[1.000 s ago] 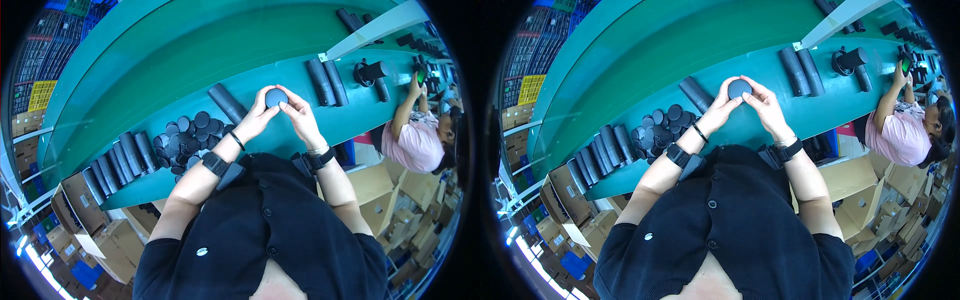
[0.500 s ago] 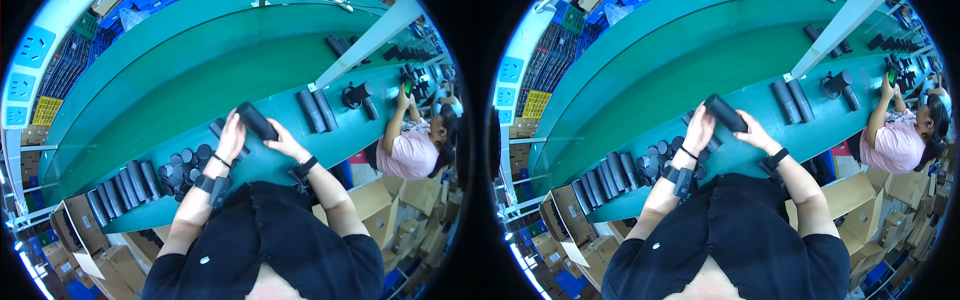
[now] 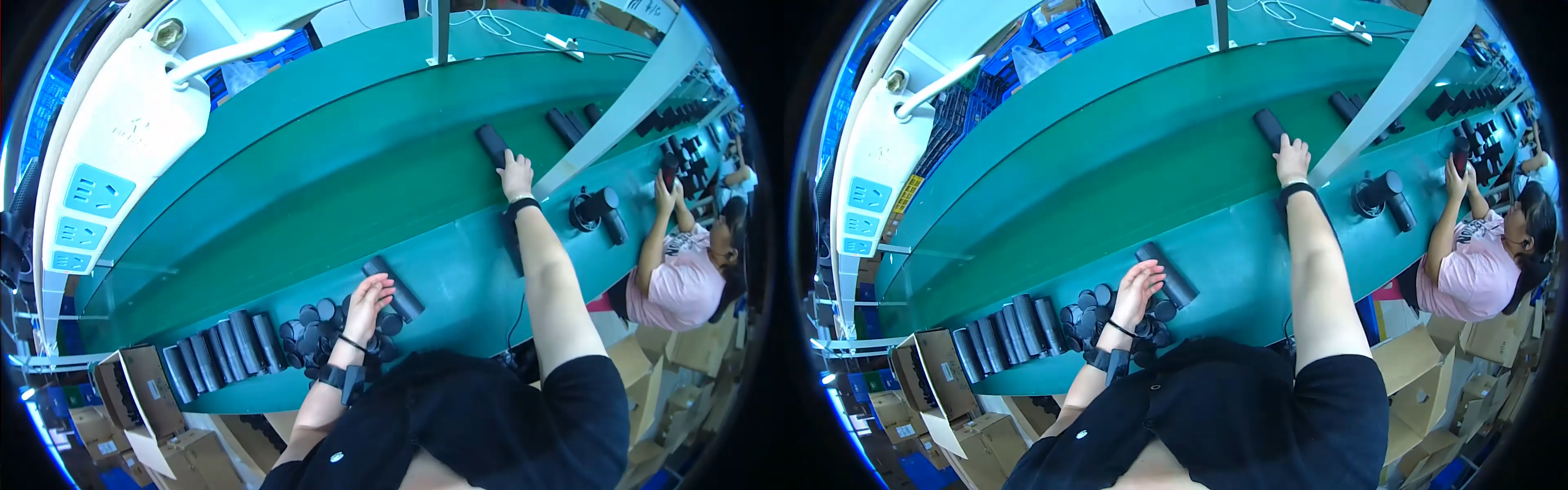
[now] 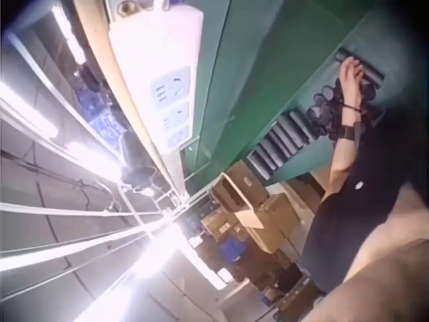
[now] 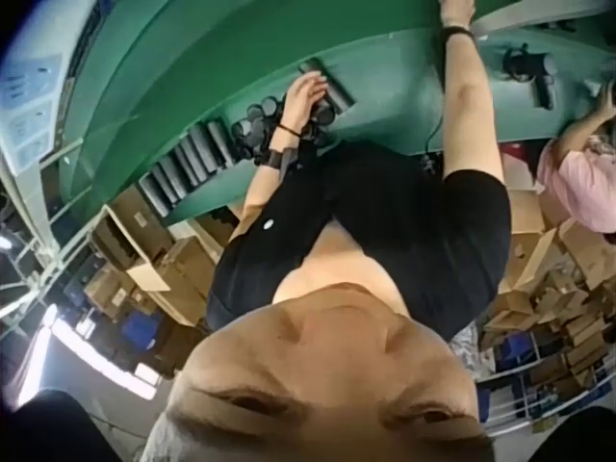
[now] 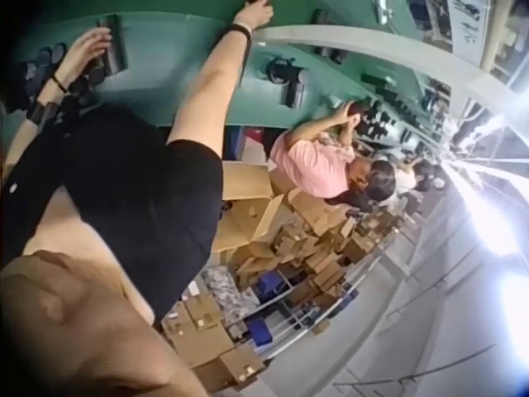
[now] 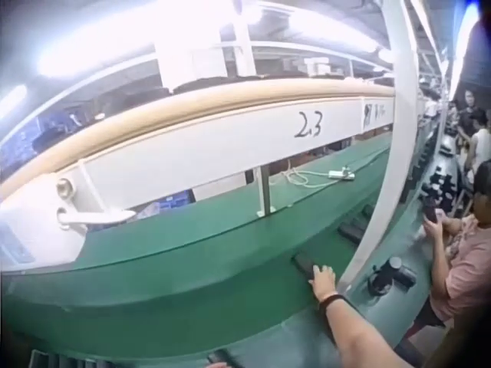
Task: The person picks up a stack of black cylinders and places them into a cardboard box lined with newspaper. They then pick up individual cylinders and fit a black cap onto the end of each one before placing them back onto the conveyor belt.
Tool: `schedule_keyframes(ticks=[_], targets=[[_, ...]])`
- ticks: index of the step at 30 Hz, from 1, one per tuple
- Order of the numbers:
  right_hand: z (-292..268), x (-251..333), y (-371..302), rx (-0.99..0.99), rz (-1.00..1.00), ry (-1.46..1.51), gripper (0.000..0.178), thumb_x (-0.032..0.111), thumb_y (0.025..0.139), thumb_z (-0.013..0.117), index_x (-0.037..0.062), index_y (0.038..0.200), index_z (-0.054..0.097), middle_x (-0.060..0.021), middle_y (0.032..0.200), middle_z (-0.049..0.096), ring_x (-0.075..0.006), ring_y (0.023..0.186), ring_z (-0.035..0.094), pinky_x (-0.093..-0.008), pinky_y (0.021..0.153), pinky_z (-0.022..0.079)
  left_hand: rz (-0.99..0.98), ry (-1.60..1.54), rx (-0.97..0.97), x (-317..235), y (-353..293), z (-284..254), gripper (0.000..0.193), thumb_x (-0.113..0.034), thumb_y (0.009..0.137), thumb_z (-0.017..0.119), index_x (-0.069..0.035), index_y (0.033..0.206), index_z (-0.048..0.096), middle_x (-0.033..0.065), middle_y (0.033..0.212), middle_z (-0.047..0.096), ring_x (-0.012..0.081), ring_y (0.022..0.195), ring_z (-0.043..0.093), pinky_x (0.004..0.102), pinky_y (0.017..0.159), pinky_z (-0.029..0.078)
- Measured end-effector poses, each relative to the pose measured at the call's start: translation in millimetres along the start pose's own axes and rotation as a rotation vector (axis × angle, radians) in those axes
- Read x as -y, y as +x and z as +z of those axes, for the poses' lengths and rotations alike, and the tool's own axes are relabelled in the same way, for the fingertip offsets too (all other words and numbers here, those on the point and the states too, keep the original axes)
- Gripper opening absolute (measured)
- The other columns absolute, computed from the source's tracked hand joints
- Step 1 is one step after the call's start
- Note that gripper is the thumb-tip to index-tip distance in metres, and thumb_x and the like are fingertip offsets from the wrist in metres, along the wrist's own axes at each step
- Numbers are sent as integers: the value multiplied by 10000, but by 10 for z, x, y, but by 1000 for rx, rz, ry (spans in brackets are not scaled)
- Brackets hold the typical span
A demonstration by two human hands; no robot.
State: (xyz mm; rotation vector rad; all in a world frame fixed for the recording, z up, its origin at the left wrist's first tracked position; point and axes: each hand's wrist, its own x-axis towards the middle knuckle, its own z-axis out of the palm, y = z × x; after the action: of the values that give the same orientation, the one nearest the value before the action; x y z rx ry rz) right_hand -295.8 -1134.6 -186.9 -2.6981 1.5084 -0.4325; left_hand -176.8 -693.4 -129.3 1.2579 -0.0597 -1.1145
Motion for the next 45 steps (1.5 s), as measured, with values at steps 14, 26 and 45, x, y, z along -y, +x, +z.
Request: schedule_keyframes(ticks=[14, 26, 45], targets=[[-1039, 64, -1833, 179, -93, 100, 775, 119, 636, 771, 90, 1334, 436, -145, 1100, 554, -342, 1003, 554, -428, 825, 517, -89, 104, 292, 13, 182, 716, 265, -163, 980, 498, -30, 1201, 561, 105, 1132, 616, 188, 1028, 597, 309, 869, 485], [-1501, 690, -2414, 655, 108, 1521, 332, 133, 943, 567, 34, 1259, 577, -27, 1082, 561, -94, 884, 565, -231, 725, 459, 498, 646, 410, 195, 55, 826, 729, -155, 703, 841, -52, 1314, 455, 103, 1311, 488, 198, 1223, 469, 342, 1031, 389], [-1395, 758, -2209, 774, 94, 1517, 289, 170, 922, 612, 68, 1190, 653, -15, 1023, 592, -73, 802, 557, -203, 653, 460, 649, 866, 440, 172, 103, 815, 733, -330, 799, 755, -11, 1319, 349, 182, 1280, 451, 318, 1252, 420, 418, 1058, 342]])
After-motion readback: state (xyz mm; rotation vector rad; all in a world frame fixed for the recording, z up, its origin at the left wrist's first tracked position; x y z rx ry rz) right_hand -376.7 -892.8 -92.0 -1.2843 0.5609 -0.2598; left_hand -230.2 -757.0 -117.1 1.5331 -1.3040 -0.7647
